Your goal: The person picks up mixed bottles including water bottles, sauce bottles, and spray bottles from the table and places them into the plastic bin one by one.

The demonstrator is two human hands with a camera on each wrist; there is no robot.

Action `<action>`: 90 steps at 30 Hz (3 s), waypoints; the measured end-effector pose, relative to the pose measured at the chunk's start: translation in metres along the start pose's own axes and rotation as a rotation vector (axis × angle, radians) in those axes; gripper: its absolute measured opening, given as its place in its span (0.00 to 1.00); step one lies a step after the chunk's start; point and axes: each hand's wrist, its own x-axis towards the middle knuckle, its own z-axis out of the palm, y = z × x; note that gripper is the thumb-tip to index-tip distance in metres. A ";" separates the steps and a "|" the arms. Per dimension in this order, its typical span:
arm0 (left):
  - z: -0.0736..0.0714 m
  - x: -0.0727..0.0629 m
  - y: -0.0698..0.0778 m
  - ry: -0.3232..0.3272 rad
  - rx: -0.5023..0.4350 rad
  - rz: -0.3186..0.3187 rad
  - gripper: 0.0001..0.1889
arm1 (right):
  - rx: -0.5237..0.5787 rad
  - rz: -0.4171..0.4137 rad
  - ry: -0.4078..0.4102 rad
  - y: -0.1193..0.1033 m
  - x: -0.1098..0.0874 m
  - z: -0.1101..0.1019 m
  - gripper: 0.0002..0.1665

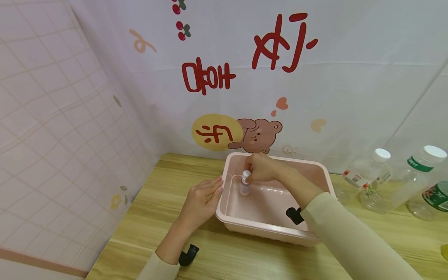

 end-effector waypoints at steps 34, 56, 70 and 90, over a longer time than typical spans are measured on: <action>0.000 -0.001 0.003 -0.013 -0.007 -0.028 0.14 | 0.082 -0.083 0.129 -0.005 -0.063 -0.062 0.11; -0.001 -0.003 0.003 -0.010 -0.014 -0.033 0.14 | -0.034 -0.163 0.561 0.017 -0.138 -0.074 0.12; -0.001 -0.003 0.005 -0.009 -0.010 -0.037 0.14 | -0.102 -0.250 0.822 0.038 -0.181 -0.072 0.28; -0.001 -0.001 0.004 -0.006 -0.014 -0.047 0.14 | -0.119 -0.027 0.959 0.078 -0.224 -0.072 0.31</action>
